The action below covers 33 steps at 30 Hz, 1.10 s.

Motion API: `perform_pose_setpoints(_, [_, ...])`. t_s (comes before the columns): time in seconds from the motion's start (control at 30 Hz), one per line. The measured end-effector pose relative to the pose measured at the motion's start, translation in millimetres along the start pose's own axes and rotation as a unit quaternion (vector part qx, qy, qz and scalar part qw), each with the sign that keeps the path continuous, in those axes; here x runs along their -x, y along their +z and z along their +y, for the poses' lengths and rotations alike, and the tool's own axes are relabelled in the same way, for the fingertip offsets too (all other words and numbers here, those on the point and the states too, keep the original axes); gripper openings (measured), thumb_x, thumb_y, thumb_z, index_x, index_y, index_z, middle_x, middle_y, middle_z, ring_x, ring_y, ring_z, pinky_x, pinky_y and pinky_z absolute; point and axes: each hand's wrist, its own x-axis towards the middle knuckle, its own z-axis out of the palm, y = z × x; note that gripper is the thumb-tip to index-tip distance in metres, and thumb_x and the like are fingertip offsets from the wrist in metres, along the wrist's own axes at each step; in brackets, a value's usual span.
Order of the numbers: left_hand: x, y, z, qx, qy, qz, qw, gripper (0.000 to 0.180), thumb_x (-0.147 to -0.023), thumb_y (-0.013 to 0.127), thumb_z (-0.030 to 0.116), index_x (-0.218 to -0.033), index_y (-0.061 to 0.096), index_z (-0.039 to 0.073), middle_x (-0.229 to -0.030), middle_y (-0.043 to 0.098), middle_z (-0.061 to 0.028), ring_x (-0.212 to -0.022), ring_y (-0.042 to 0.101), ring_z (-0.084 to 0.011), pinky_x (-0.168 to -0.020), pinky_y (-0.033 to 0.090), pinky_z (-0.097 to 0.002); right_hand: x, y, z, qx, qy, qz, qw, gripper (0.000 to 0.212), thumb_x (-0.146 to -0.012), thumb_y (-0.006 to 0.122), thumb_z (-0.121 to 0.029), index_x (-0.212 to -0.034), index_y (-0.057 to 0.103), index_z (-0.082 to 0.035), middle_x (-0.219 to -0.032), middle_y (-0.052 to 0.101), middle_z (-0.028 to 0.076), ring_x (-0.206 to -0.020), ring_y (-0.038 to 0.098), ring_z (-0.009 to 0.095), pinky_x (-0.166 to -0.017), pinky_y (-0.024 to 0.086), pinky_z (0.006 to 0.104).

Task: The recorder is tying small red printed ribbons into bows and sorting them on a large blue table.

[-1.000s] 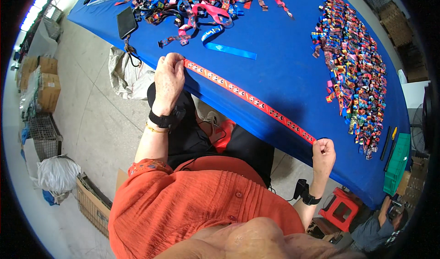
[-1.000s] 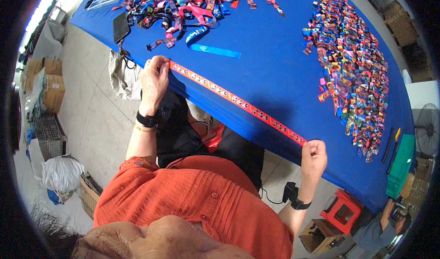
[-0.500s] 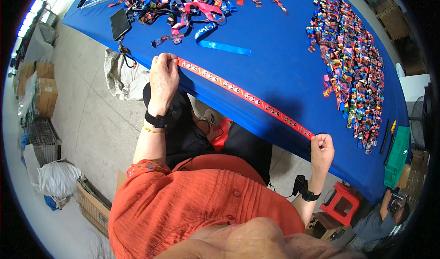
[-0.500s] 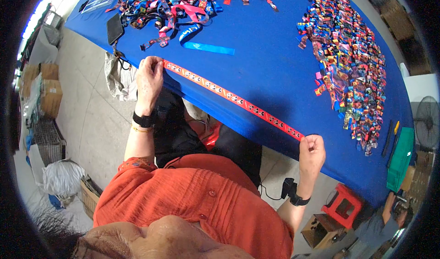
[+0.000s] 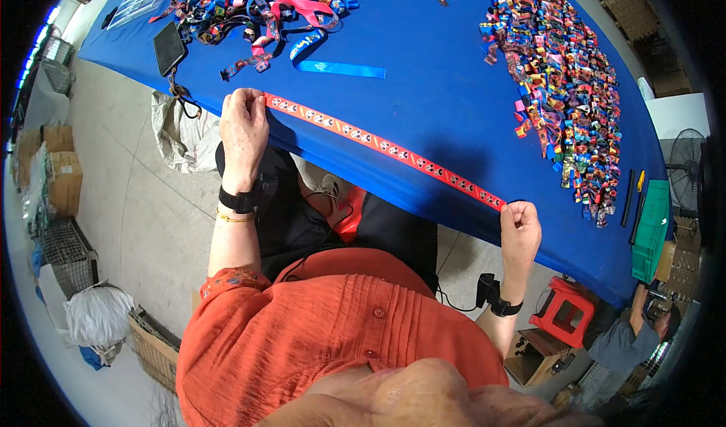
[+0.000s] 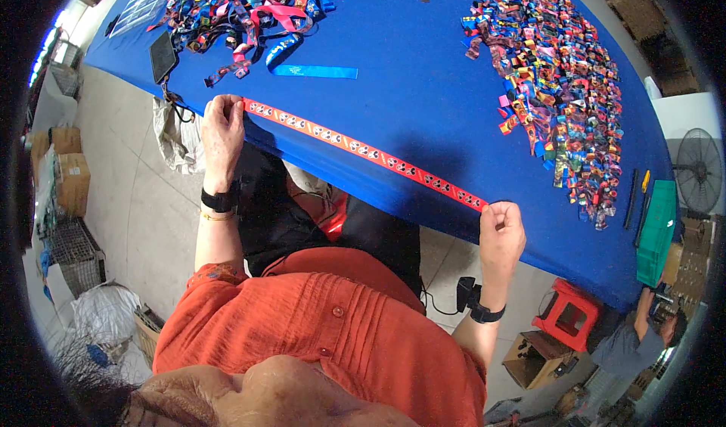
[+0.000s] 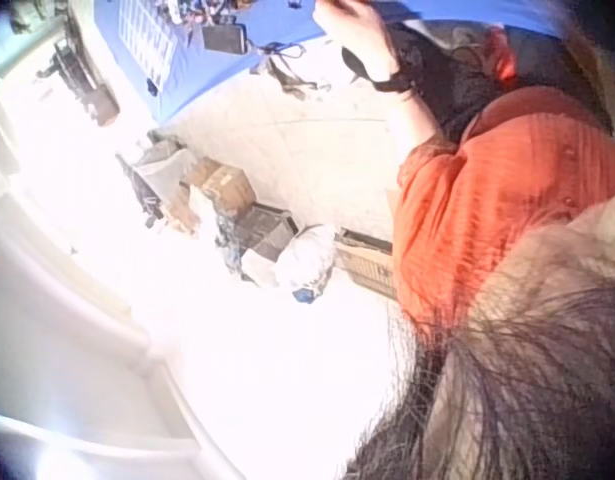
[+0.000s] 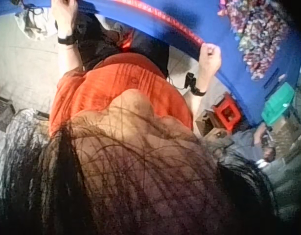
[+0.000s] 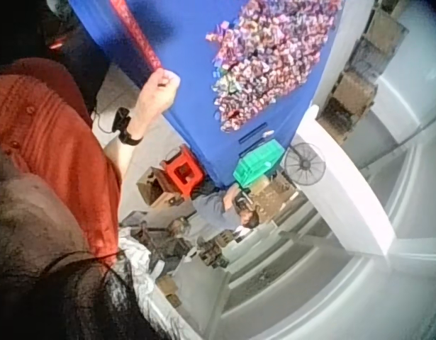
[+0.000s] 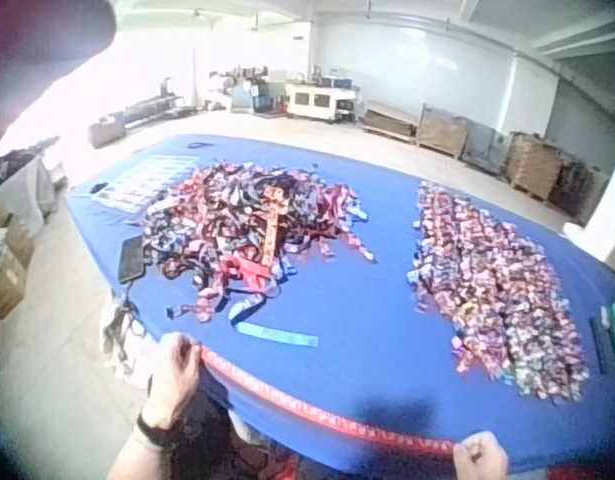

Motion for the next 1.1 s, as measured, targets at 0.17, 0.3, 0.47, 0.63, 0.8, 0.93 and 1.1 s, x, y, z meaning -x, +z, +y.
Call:
perform_pose_setpoints(0.17, [0.9, 0.8, 0.0, -0.007, 0.000, 0.000, 1.000, 0.006, -0.090, 0.065, 0.006, -0.093, 0.063, 0.001, -0.088, 0.064, -0.0153, -0.081, 0.064, -0.0312, -0.072, 0.051, -0.0388, -0.4, -0.8, -1.6, 0.026, -0.002, 0.001, 1.000, 0.012, -0.090, 0.069, -0.012, -0.083, 0.061, -0.006, -0.065, 0.054, -0.003, -0.059, 0.047, 0.006, -0.056, 0.041, 0.0251])
perform_pose_setpoints(0.3, [0.4, 0.6, 0.4, -0.008, 0.004, 0.002, 1.000, 0.006, -0.090, 0.065, 0.006, -0.092, 0.063, 0.001, -0.087, 0.064, -0.0155, -0.082, 0.063, -0.0323, -0.072, 0.051, -0.0392, -1.5, 1.0, 0.4, 0.009, -0.006, -0.008, 1.000, 0.014, -0.093, 0.065, -0.007, -0.082, 0.057, -0.006, -0.068, 0.048, -0.008, -0.061, 0.040, 0.001, -0.054, 0.032, 0.0194])
perform_pose_setpoints(0.47, [0.1, -1.3, 1.8, -0.012, 0.005, 0.008, 1.000, 0.007, -0.090, 0.065, 0.007, -0.092, 0.063, 0.001, -0.088, 0.063, -0.0158, -0.081, 0.063, -0.0330, -0.072, 0.051, -0.0397, -2.5, -0.2, 3.5, 0.016, 0.002, -0.004, 1.000, 0.012, -0.090, 0.068, -0.012, -0.083, 0.060, -0.005, -0.066, 0.056, -0.002, -0.060, 0.048, 0.006, -0.056, 0.042, 0.0254])
perform_pose_setpoints(0.63, [1.6, 3.3, -1.1, -0.003, 0.005, 0.013, 1.000, 0.007, -0.090, 0.066, 0.007, -0.093, 0.063, 0.001, -0.088, 0.063, -0.0160, -0.080, 0.063, -0.0330, -0.071, 0.052, -0.0399, -0.8, -1.3, -6.7, 0.044, -0.005, -0.004, 0.999, 0.012, -0.090, 0.068, -0.012, -0.084, 0.060, -0.005, -0.067, 0.056, -0.001, -0.061, 0.049, 0.008, -0.057, 0.043, 0.0262])
perform_pose_setpoints(0.8, [3.4, -3.9, 3.7, -0.012, -0.003, 0.007, 1.000, 0.008, -0.091, 0.064, 0.006, -0.097, 0.064, 0.002, -0.089, 0.061, -0.0164, -0.081, 0.063, -0.0335, -0.072, 0.052, -0.0405, 1.4, 0.3, -11.2, 0.058, -0.017, 0.003, 0.998, 0.012, -0.090, 0.067, -0.012, -0.085, 0.059, -0.004, -0.067, 0.056, 0.000, -0.061, 0.049, 0.009, -0.058, 0.043, 0.0269])
perform_pose_setpoints(0.93, [14.1, -11.2, 29.6, -0.059, 0.047, 0.054, 0.996, 0.016, -0.090, 0.063, 0.004, -0.106, 0.065, 0.003, -0.098, 0.059, -0.0186, -0.085, 0.062, -0.0360, -0.073, 0.051, -0.0425, 3.2, 0.6, -15.2, 0.070, -0.017, 0.010, 0.997, 0.012, -0.090, 0.068, -0.011, -0.085, 0.059, -0.005, -0.066, 0.055, 0.000, -0.061, 0.049, 0.008, -0.058, 0.043, 0.0269])
perform_pose_setpoints(1.1, [53.7, -1.6, 58.4, -0.047, 0.232, -0.012, 0.971, 0.042, -0.074, 0.064, -0.002, -0.116, 0.066, 0.005, -0.094, 0.058, -0.0134, -0.085, 0.057, -0.0298, -0.076, 0.047, -0.0382, 1.7, 1.5, -11.0, 0.062, -0.023, 0.008, 0.998, 0.012, -0.090, 0.067, -0.011, -0.085, 0.059, -0.005, -0.067, 0.054, 0.000, -0.062, 0.048, 0.008, -0.058, 0.043, 0.0265])
